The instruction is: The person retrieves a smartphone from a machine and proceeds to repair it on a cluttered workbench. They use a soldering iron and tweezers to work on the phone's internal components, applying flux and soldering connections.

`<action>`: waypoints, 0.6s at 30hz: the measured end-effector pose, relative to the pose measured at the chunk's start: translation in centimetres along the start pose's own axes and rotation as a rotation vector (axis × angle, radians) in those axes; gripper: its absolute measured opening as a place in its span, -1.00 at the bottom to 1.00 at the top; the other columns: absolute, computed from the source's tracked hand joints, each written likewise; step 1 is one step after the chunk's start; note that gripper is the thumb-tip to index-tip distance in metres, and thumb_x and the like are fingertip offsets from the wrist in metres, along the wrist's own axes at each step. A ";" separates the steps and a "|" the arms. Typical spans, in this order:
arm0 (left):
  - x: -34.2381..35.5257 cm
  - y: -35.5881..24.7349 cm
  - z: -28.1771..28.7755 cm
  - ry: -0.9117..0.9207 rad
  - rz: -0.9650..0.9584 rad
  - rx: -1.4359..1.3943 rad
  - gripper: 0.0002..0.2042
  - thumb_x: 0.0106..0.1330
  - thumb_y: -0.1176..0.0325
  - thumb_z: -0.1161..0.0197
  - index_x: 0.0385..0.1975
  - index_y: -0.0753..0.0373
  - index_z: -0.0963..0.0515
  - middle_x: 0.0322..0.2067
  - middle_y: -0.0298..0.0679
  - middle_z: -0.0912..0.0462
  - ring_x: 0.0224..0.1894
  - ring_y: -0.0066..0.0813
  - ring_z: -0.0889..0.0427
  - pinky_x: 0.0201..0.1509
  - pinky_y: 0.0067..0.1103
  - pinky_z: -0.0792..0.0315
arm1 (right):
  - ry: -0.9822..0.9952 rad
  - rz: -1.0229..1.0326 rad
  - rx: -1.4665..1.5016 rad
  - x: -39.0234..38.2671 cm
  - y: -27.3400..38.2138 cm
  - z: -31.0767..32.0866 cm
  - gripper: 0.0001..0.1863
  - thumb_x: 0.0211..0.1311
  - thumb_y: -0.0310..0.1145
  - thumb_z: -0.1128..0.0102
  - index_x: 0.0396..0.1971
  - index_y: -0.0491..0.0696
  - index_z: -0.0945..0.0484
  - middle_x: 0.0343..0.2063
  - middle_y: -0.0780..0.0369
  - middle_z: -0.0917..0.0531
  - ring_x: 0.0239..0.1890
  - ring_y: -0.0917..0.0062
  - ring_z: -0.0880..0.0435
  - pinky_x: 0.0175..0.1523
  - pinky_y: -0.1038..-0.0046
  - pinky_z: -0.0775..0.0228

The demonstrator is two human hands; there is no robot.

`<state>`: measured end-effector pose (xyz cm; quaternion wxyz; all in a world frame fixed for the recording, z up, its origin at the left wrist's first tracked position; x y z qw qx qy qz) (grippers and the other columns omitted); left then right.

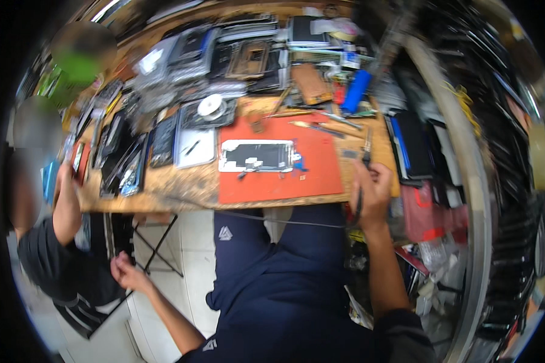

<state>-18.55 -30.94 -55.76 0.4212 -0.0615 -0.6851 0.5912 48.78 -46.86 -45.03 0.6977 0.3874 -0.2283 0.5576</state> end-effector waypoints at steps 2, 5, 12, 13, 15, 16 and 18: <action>-0.3 -10.9 -5.0 0.113 -0.188 -0.095 -0.72 0.71 0.40 -0.12 0.16 0.53 -0.54 0.00 0.09 -0.74 -0.03 -0.23 -0.81 0.16 -0.40 -0.74 | -0.017 -0.024 -0.015 0.4 0.0 0.0 -0.52 0.18 -0.63 -0.38 0.13 -0.03 -0.75 -0.07 0.07 -0.55 -0.21 0.28 -0.62 -0.12 0.33 -0.53; -4.1 -24.9 -16.2 0.502 -0.704 0.090 -0.79 0.50 0.62 -0.25 0.08 0.46 -0.64 0.05 0.01 -0.69 0.06 -0.23 -0.74 0.18 -0.37 -0.71 | -0.039 -0.058 -0.002 0.5 0.2 -0.5 -0.52 0.14 -0.61 -0.43 0.10 0.00 -0.76 -0.10 0.11 -0.55 -0.24 0.30 -0.62 -0.16 0.32 -0.52; -21.6 -36.9 -40.0 1.213 -1.568 0.100 -0.76 0.26 0.45 -0.30 -0.09 0.31 -0.57 -0.09 -0.13 -0.48 0.00 -0.20 -0.64 0.09 -0.37 -0.64 | -0.066 -0.073 0.005 0.3 -0.2 -0.4 -0.52 0.08 -0.57 -0.48 0.06 0.04 -0.76 -0.15 0.16 -0.53 -0.26 0.31 -0.60 -0.18 0.28 -0.50; -22.9 -37.4 -42.0 1.176 -1.651 0.183 -0.80 0.26 0.42 -0.30 -0.15 0.28 -0.59 -0.14 -0.15 -0.47 0.01 -0.23 -0.63 0.12 -0.38 -0.64 | -0.063 -0.056 0.007 0.3 -0.1 -0.5 -0.52 0.08 -0.57 -0.48 0.06 0.05 -0.76 -0.15 0.16 -0.53 -0.26 0.31 -0.60 -0.18 0.27 -0.50; -24.8 -37.6 -44.4 1.244 -1.703 0.322 -0.81 0.27 0.41 -0.29 -0.16 0.30 -0.63 -0.13 -0.16 -0.51 0.04 -0.25 -0.64 0.13 -0.42 -0.63 | -0.060 -0.073 0.009 0.3 -0.2 -0.5 -0.51 0.07 -0.55 -0.49 0.08 0.05 -0.76 -0.15 0.15 -0.53 -0.26 0.31 -0.59 -0.17 0.27 -0.50; -25.1 -37.6 -44.5 1.175 -1.733 0.298 -0.82 0.27 0.41 -0.29 -0.17 0.30 -0.63 -0.13 -0.15 -0.51 0.04 -0.26 -0.64 0.13 -0.43 -0.63 | -0.057 -0.077 0.005 0.3 -0.2 -0.6 -0.51 0.07 -0.55 -0.49 0.08 0.05 -0.76 -0.15 0.15 -0.53 -0.26 0.31 -0.59 -0.17 0.27 -0.50; -25.6 -37.0 -44.6 1.140 -1.783 0.375 -0.83 0.27 0.41 -0.29 -0.19 0.31 -0.65 -0.12 -0.15 -0.53 0.04 -0.28 -0.64 0.12 -0.46 -0.62 | -0.051 -0.069 -0.012 0.1 -0.2 -0.5 -0.51 0.07 -0.54 -0.48 0.08 0.04 -0.77 -0.16 0.16 -0.53 -0.25 0.31 -0.59 -0.17 0.27 -0.49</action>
Point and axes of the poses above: each hand's wrist, its own x-axis towards the middle knuckle, its own z-axis out of the back of the hand, y = z × x, the point moved 4 cm from there along x, towards the middle knuckle
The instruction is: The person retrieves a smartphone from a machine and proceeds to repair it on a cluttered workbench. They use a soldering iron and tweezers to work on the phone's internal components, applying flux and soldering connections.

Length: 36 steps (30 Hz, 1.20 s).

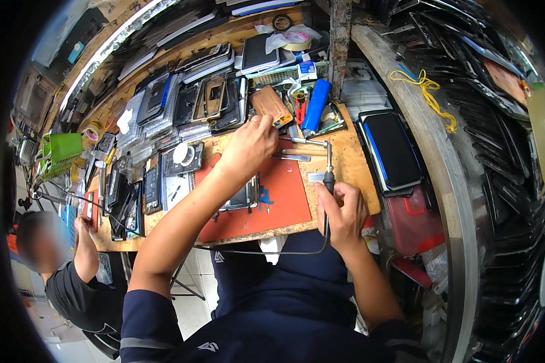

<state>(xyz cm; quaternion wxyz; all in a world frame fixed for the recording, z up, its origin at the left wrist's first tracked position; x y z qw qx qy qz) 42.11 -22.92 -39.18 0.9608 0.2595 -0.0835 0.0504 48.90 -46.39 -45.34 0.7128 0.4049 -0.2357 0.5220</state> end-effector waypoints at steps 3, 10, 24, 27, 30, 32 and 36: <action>-0.7 -0.1 -0.6 0.026 0.143 0.063 -0.81 0.27 0.42 -0.29 -0.18 0.33 -0.64 -0.11 -0.14 -0.54 0.03 -0.27 -0.65 0.14 -0.48 -0.60 | 0.033 0.000 0.001 -0.2 -0.1 0.0 -0.51 0.06 -0.53 -0.48 0.07 0.04 -0.78 -0.16 0.17 -0.54 -0.26 0.31 -0.59 -0.17 0.27 -0.49; -4.6 2.6 2.6 0.022 0.353 -0.277 -0.70 0.25 0.56 -0.25 -0.01 0.38 -0.60 -0.04 0.00 -0.57 0.06 -0.06 -0.68 0.13 -0.30 -0.66 | 0.054 -0.069 0.104 -0.4 -0.3 0.0 -0.57 0.16 -0.53 -0.43 0.07 0.00 -0.78 -0.14 0.11 -0.58 -0.25 0.30 -0.63 -0.20 0.29 -0.51; -18.0 11.5 3.2 -0.243 0.860 -0.727 -0.28 0.29 0.38 -0.48 0.47 0.31 -0.39 0.13 0.01 -0.69 0.21 -0.19 -0.70 0.35 -0.35 -0.51 | 0.008 -0.044 0.307 0.0 0.0 1.5 -0.64 0.53 -0.30 -0.30 0.18 -0.17 -0.63 -0.25 0.05 -0.62 -0.29 0.22 -0.63 -0.22 0.27 -0.52; -20.2 6.4 6.6 -0.527 0.814 -1.490 -0.17 0.37 0.41 -0.42 0.61 0.32 -0.14 0.10 -0.09 -0.56 0.17 -0.34 -0.59 0.30 -0.40 -0.52 | 0.020 -0.033 0.470 1.4 2.1 2.6 -0.71 0.64 -0.23 -0.19 0.02 -0.18 -0.60 -0.32 0.04 -0.68 -0.35 0.21 -0.66 -0.30 0.26 -0.53; -20.7 0.7 6.4 -0.499 0.827 -1.702 -0.04 0.34 0.45 -0.36 0.67 0.29 0.12 0.12 -0.03 -0.48 0.27 -0.19 -0.53 0.33 -0.33 -0.51 | 0.059 0.042 0.511 3.6 5.5 2.0 -0.80 0.56 -0.36 -0.28 0.00 -0.13 -0.56 -0.22 0.04 -0.74 -0.33 0.21 -0.71 -0.29 0.26 -0.56; -20.6 -1.4 5.9 -0.519 0.728 -1.642 0.03 0.25 0.56 -0.25 0.68 0.24 0.26 0.13 -0.02 -0.46 0.28 -0.17 -0.53 0.30 -0.33 -0.53 | 0.141 0.048 0.591 5.0 8.0 0.7 -0.59 0.20 -0.61 -0.54 -0.03 -0.10 -0.52 -0.16 0.01 -0.77 -0.24 0.16 -0.77 -0.18 0.23 -0.63; -20.8 -4.1 4.8 -0.495 0.695 -1.672 0.15 0.16 0.64 -0.23 0.68 0.17 0.43 0.19 0.01 -0.46 0.21 -0.25 -0.60 0.22 -0.39 -0.61 | 0.279 0.183 0.788 6.8 12.1 -1.1 -0.44 0.11 -0.48 -0.67 -0.02 -0.11 -0.43 0.06 -0.15 -0.73 -0.05 0.05 -0.79 0.06 0.15 -0.66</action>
Point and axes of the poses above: each hand's wrist, its own x-axis towards the middle knuckle, its own z-axis out of the back of the hand, y = z × x, the point moved 4 cm from there along x, towards the middle knuckle
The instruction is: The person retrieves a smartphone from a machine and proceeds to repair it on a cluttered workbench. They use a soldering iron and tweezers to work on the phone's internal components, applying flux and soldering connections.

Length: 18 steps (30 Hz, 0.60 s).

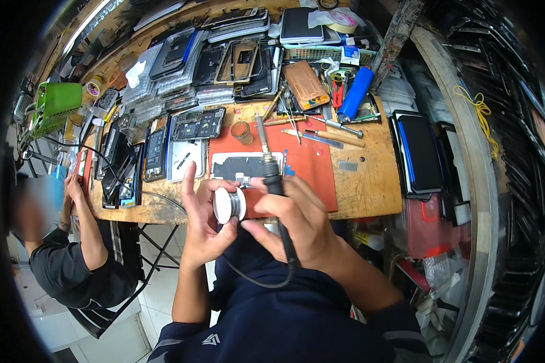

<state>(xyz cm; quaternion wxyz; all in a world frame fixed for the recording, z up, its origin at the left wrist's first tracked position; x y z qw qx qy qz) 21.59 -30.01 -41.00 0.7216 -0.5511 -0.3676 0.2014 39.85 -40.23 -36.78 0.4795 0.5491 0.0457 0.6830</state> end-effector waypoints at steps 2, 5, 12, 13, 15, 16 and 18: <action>-0.6 0.2 -0.1 0.000 0.004 -0.039 0.18 0.16 0.60 -0.35 0.68 0.19 0.40 0.15 -0.01 -0.52 0.13 -0.27 -0.64 0.21 -0.38 -0.61 | 0.055 -0.017 0.061 0.6 0.7 -1.1 -0.42 0.08 -0.48 -0.69 -0.02 -0.12 -0.43 0.08 -0.15 -0.71 -0.01 0.05 -0.77 0.06 0.15 -0.64; -1.0 -0.1 0.3 0.047 -0.041 0.073 0.19 0.14 0.57 -0.42 0.69 0.20 0.34 0.07 -0.04 -0.57 0.11 -0.27 -0.65 0.17 -0.35 -0.61 | 0.012 0.032 0.049 1.0 1.6 -2.1 -0.40 0.03 -0.54 -0.65 0.04 -0.09 -0.47 -0.09 -0.05 -0.70 -0.18 0.06 -0.70 -0.08 0.13 -0.57; -1.8 -1.7 1.6 0.055 0.027 0.425 0.12 0.05 0.41 -0.67 0.64 0.21 -0.08 -0.07 -0.08 -0.71 -0.06 -0.15 -0.72 0.10 -0.31 -0.60 | 0.272 -0.012 -0.106 0.2 3.0 -4.1 -0.61 0.07 -0.62 -0.53 -0.12 -0.10 -0.56 -0.30 0.13 -0.62 -0.28 0.19 -0.63 -0.18 0.16 -0.46; -1.9 -1.9 1.7 0.063 0.009 0.482 0.11 0.04 0.40 -0.67 0.63 0.20 -0.11 -0.09 -0.09 -0.70 -0.09 -0.16 -0.72 0.07 -0.30 -0.60 | 0.261 -0.014 -0.095 0.1 3.1 -4.1 -0.62 0.09 -0.64 -0.52 -0.13 -0.10 -0.55 -0.30 0.13 -0.65 -0.29 0.20 -0.66 -0.16 0.18 -0.49; -2.1 -1.5 2.0 0.038 0.089 0.354 0.01 0.01 0.36 -0.72 0.55 0.20 -0.30 -0.15 -0.15 -0.68 -0.10 -0.23 -0.70 0.06 -0.35 -0.59 | 0.226 -0.030 -0.046 -0.2 3.1 -4.1 -0.64 0.13 -0.67 -0.50 -0.13 -0.10 -0.55 -0.30 0.13 -0.71 -0.31 0.21 -0.71 -0.13 0.22 -0.55; -2.2 -1.1 2.2 0.041 0.121 0.268 -0.01 0.01 0.35 -0.73 0.52 0.21 -0.34 -0.16 -0.16 -0.67 -0.09 -0.25 -0.69 0.08 -0.36 -0.58 | 0.160 -0.058 0.003 -0.2 2.9 -4.2 -0.64 0.21 -0.71 -0.45 -0.10 -0.10 -0.49 -0.29 0.12 -0.70 -0.29 0.28 -0.73 -0.13 0.26 -0.60; -2.6 -0.3 2.4 0.037 0.178 0.092 -0.08 0.00 0.30 -0.77 0.44 0.21 -0.44 -0.15 -0.21 -0.67 -0.03 -0.33 -0.68 0.12 -0.40 -0.55 | 0.101 -0.163 0.071 -0.8 2.6 -4.1 -0.64 0.29 -0.72 -0.39 -0.07 -0.10 -0.43 -0.29 0.12 -0.70 -0.26 0.36 -0.75 -0.12 0.30 -0.63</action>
Point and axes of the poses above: each hand's wrist, its own x-axis towards the middle knuckle, its own z-axis out of the back of the hand, y = z × x, the point moved 4 cm from there along x, towards the middle knuckle
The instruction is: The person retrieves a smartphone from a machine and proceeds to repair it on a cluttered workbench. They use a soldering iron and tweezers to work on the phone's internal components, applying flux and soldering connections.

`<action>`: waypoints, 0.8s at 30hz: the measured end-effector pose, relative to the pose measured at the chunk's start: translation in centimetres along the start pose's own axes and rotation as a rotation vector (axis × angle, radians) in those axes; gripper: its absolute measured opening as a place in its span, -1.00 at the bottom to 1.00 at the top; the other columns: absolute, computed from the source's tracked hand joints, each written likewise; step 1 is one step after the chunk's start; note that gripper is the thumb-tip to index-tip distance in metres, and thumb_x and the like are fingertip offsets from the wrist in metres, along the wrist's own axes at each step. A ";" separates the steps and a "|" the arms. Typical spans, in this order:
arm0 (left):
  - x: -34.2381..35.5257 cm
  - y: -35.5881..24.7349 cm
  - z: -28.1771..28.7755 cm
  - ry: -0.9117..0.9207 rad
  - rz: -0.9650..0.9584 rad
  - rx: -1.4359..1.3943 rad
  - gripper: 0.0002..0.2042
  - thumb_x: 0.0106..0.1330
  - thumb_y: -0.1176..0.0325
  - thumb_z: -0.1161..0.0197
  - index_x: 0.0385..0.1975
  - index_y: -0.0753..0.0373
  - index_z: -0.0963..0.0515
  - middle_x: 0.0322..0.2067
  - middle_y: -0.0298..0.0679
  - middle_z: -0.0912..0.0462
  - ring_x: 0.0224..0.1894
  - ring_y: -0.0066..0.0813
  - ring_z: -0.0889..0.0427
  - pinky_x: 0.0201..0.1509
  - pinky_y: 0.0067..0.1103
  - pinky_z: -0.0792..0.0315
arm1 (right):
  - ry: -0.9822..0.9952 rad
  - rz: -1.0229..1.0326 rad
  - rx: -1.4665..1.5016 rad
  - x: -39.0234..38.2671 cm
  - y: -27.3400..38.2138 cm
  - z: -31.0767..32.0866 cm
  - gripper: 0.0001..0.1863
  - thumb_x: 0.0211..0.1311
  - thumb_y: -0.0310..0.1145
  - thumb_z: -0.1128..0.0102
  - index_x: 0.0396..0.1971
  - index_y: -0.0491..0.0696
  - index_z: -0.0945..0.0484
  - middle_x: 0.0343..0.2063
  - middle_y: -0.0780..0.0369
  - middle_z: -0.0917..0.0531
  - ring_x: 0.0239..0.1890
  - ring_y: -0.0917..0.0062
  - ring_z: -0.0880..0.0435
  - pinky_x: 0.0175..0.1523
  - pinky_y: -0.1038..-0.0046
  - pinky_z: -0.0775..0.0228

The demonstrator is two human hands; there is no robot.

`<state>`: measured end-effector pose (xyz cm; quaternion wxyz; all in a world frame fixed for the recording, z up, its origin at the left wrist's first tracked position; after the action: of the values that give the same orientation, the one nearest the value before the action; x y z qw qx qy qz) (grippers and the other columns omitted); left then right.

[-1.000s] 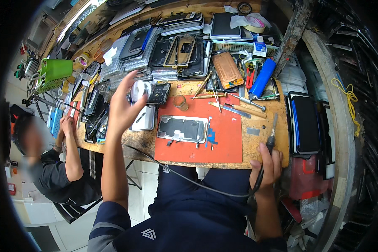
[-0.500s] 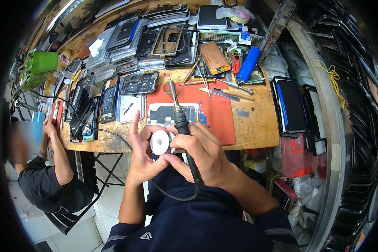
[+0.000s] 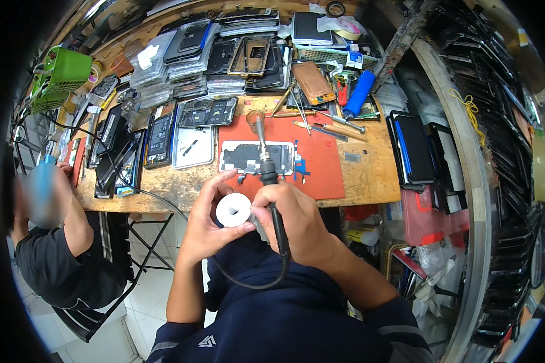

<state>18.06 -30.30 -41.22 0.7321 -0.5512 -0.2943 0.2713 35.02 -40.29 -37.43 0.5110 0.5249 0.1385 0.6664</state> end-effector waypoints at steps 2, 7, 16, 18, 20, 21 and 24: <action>0.1 0.3 0.2 0.028 -0.115 0.046 -0.08 0.01 0.29 -0.77 0.44 0.23 -0.43 -0.15 -0.22 -0.67 -0.02 -0.36 -0.69 0.12 -0.43 -0.55 | 0.035 -0.083 0.136 -0.7 -0.4 0.0 -0.65 0.44 -0.71 -0.28 -0.01 -0.08 -0.32 -0.21 0.09 -0.70 -0.15 0.48 -0.76 -0.02 0.37 -0.66; -0.3 1.2 -0.1 0.129 -0.110 -0.053 -0.13 0.11 0.30 -0.74 0.44 0.27 -0.41 -0.06 -0.22 -0.67 0.03 -0.44 -0.67 0.17 -0.49 -0.53 | -0.044 -0.170 0.485 -1.9 -1.2 -0.3 -0.66 0.46 -0.71 -0.25 0.00 -0.07 -0.31 -0.08 0.05 -0.67 -0.07 0.48 -0.73 0.10 0.40 -0.61; -1.0 0.8 -1.8 0.170 -0.033 -0.473 0.03 0.33 0.51 -0.49 0.68 0.26 0.13 0.07 -0.13 -0.63 0.14 -0.39 -0.63 0.30 -0.40 -0.50 | -0.152 -0.281 0.236 -1.3 -1.2 1.3 -0.72 0.40 -0.59 -0.42 -0.04 -0.13 -0.49 -0.11 0.12 -0.77 -0.09 0.45 -0.81 0.02 0.39 -0.67; -0.8 0.6 -2.1 0.193 -0.057 -0.389 0.05 0.29 0.56 -0.45 0.69 0.26 0.16 0.07 -0.11 -0.63 0.14 -0.34 -0.64 0.32 -0.37 -0.49 | -0.062 -0.270 0.245 -0.9 -0.8 0.9 -0.69 0.34 -0.58 -0.48 -0.03 -0.14 -0.52 -0.15 0.12 -0.75 -0.10 0.35 -0.82 0.01 0.34 -0.67; -0.6 0.4 -2.3 0.198 -0.076 -0.219 0.08 0.21 0.59 -0.41 0.69 0.27 0.17 0.08 -0.08 -0.63 0.15 -0.27 -0.65 0.34 -0.34 -0.48 | 0.029 -0.210 0.085 -0.8 -0.4 1.0 -0.66 0.30 -0.64 -0.48 -0.06 -0.14 -0.48 -0.13 0.10 -0.77 -0.06 0.44 -0.83 0.04 0.40 -0.68; -0.6 0.2 -2.4 0.203 -0.085 -0.153 0.10 0.17 0.61 -0.39 0.69 0.28 0.18 0.08 -0.07 -0.63 0.16 -0.24 -0.65 0.35 -0.33 -0.48 | 0.033 -0.206 0.049 -0.8 -0.4 1.1 -0.66 0.29 -0.64 -0.49 -0.07 -0.15 -0.50 -0.16 0.12 -0.77 -0.09 0.46 -0.84 0.01 0.42 -0.68; -0.8 -0.5 -2.9 0.219 -0.146 0.014 0.12 0.10 0.62 -0.33 0.70 0.23 0.20 0.15 -0.01 -0.57 0.18 -0.22 -0.63 0.33 -0.36 -0.48 | 0.031 -0.287 0.102 -1.4 -0.4 1.3 -0.67 0.29 -0.64 -0.49 -0.07 -0.14 -0.52 -0.22 0.15 -0.75 -0.14 0.49 -0.83 -0.05 0.43 -0.69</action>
<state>19.64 -32.88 -41.44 0.7813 -0.5498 -0.2498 0.1575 36.20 -41.67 -37.98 0.5716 0.5145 0.2539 0.5866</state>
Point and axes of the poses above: each hand's wrist, its own x-axis towards the middle knuckle, its own z-axis out of the back of the hand, y = z × x, the point moved 4 cm from there along x, towards the middle knuckle
